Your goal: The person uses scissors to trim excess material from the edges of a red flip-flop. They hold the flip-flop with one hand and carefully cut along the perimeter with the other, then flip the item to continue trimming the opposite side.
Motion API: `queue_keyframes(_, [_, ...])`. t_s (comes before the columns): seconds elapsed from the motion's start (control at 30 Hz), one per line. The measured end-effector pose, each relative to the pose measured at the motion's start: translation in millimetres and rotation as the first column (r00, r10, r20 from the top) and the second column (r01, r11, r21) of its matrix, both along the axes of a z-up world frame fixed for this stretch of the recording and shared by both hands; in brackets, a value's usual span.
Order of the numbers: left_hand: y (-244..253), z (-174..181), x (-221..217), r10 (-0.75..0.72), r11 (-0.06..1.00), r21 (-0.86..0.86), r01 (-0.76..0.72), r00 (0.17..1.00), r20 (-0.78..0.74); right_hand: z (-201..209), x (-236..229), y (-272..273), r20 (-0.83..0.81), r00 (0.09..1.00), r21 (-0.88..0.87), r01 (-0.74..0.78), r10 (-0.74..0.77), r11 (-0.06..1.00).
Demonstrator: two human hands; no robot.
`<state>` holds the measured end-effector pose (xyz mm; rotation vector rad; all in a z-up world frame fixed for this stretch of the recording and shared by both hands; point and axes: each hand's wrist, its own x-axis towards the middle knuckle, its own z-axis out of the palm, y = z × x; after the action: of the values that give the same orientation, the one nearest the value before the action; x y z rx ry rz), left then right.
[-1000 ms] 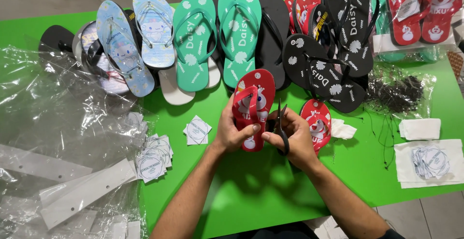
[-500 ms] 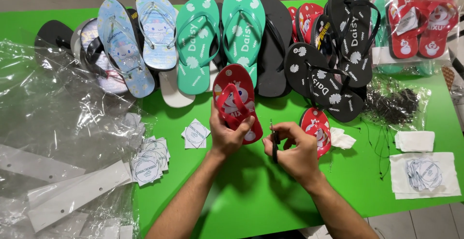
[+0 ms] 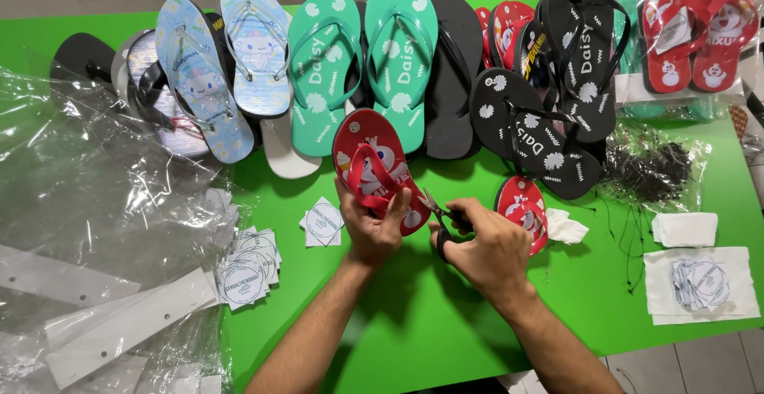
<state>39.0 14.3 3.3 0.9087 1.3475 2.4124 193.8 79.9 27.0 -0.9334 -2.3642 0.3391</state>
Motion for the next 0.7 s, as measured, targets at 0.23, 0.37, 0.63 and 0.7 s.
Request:
queue_keyframes(0.23, [0.0, -3.1, 0.0, 0.007, 1.000, -0.009, -0.008, 1.000, -0.021, -14.8, 1.8, 4.8, -0.052, 0.998, 0.059, -0.016, 0.019, 0.998])
queue_keyframes(0.37, [-1.4, 0.8, -4.0, -0.020, 1.000, -0.010, 0.020, 1.000, 0.003, -15.1, 3.2, 6.6, -0.081, 0.993, 0.036, -0.082, 0.085, 0.996])
queue_keyframes(0.63, [-1.2, 0.6, -6.5, -0.024, 1.000, -0.009, 0.024, 1.000, 0.005, -24.2, 6.6, 8.8, -0.089, 0.988, 0.062, -0.118, 0.124, 0.991])
queue_keyframes(0.7, [-1.8, -1.0, -7.7, -0.024, 0.999, -0.028, 0.024, 1.000, 0.013, -24.7, 6.8, 9.7, -0.102, 0.985, 0.049, -0.133, 0.137, 0.990])
